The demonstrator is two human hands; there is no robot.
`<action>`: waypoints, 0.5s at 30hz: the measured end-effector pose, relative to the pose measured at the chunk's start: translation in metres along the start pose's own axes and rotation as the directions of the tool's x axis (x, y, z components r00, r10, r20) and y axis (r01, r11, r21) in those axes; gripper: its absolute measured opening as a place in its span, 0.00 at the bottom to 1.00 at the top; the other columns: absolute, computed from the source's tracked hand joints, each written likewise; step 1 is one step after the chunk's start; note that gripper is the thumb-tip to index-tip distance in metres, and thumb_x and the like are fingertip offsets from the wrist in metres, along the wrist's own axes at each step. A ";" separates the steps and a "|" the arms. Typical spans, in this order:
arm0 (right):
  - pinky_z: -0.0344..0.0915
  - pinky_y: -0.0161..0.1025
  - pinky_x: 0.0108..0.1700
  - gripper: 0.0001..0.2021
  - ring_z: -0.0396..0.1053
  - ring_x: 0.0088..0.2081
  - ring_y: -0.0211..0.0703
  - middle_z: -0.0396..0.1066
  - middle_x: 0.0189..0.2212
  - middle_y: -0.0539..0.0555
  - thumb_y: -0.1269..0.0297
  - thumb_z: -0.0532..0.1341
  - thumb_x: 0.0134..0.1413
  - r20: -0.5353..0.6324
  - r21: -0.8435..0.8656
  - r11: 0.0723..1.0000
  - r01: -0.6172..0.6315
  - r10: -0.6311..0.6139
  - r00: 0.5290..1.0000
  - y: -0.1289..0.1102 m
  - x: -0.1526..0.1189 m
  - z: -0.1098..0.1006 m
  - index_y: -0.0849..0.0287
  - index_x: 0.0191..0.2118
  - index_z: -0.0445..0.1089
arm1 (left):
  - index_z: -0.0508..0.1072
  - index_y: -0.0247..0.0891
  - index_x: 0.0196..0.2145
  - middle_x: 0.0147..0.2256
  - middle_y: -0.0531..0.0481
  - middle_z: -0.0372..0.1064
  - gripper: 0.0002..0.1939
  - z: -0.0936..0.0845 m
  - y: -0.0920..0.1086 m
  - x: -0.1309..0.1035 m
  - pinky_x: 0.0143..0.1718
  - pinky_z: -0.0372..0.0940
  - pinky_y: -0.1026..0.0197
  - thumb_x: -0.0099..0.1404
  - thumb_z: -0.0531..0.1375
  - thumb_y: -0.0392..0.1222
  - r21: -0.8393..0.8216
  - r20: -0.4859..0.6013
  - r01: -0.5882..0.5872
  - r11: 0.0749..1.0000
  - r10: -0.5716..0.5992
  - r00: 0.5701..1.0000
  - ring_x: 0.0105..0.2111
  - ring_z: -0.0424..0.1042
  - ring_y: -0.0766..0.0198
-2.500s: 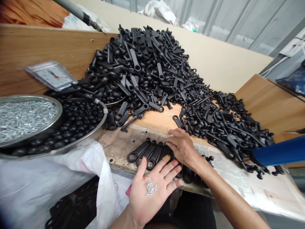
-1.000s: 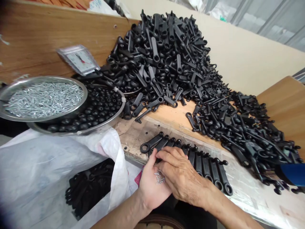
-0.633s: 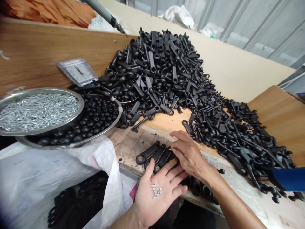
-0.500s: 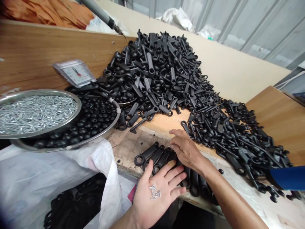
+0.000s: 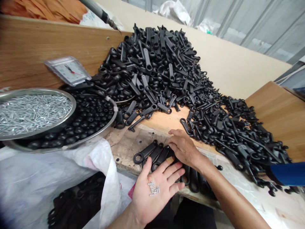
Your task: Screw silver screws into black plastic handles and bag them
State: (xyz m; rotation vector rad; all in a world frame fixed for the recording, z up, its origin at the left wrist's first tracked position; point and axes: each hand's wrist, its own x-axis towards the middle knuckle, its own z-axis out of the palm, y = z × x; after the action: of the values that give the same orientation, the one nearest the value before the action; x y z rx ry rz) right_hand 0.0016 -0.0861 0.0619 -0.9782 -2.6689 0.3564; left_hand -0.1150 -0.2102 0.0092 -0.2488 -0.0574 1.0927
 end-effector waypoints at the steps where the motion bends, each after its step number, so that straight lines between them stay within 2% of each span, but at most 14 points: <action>1: 0.61 0.50 0.51 0.10 0.62 0.50 0.50 0.66 0.47 0.60 0.74 0.52 0.56 -0.025 0.004 1.000 0.015 -0.015 1.000 -0.003 -0.002 -0.003 0.62 0.32 0.71 | 0.62 0.30 0.50 0.51 0.33 0.57 0.32 0.001 0.000 -0.001 0.52 0.51 0.48 0.63 0.43 0.61 0.003 0.001 -0.005 1.000 0.005 1.000 0.56 0.53 0.45; 3: 0.60 0.49 0.51 0.10 0.61 0.50 0.50 0.65 0.46 0.61 0.72 0.52 0.57 -0.064 0.021 0.997 0.072 -0.070 0.995 -0.013 -0.008 -0.009 0.62 0.33 0.71 | 0.62 0.30 0.50 0.50 0.34 0.59 0.32 0.005 -0.001 -0.002 0.52 0.51 0.48 0.63 0.43 0.61 0.011 0.007 -0.011 1.000 0.011 1.000 0.55 0.55 0.46; 5: 0.59 0.48 0.52 0.09 0.60 0.50 0.49 0.65 0.47 0.60 0.70 0.53 0.58 -0.044 0.059 0.987 0.148 -0.145 0.988 -0.026 -0.017 -0.016 0.61 0.35 0.71 | 0.64 0.30 0.48 0.47 0.37 0.62 0.31 0.007 -0.003 -0.004 0.52 0.52 0.47 0.64 0.43 0.60 -0.007 0.017 -0.017 1.000 0.017 1.000 0.52 0.58 0.49; 10: 0.56 0.47 0.55 0.11 0.54 0.55 0.48 0.63 0.50 0.56 0.69 0.54 0.58 0.155 0.137 0.962 0.237 -0.257 0.954 -0.057 -0.044 -0.025 0.55 0.42 0.72 | 0.65 0.33 0.45 0.46 0.44 0.64 0.26 0.010 -0.009 -0.007 0.50 0.56 0.59 0.64 0.46 0.58 -0.114 0.006 -0.001 0.994 0.001 1.000 0.46 0.64 0.61; 15: 0.53 0.48 0.58 0.11 0.55 0.54 0.47 0.64 0.48 0.54 0.70 0.54 0.58 0.244 0.149 0.956 0.252 -0.283 0.928 -0.071 -0.064 -0.026 0.56 0.42 0.72 | 0.68 0.33 0.42 0.44 0.42 0.67 0.26 0.008 -0.018 -0.010 0.48 0.57 0.57 0.63 0.47 0.59 -0.019 -0.033 0.019 1.000 -0.020 0.999 0.46 0.66 0.57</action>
State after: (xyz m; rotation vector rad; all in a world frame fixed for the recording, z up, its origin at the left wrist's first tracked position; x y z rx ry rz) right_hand 0.0151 -0.1771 0.0981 -0.5523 -2.9300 0.6086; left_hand -0.1051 -0.2251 0.0223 -0.2824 -0.0402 1.0685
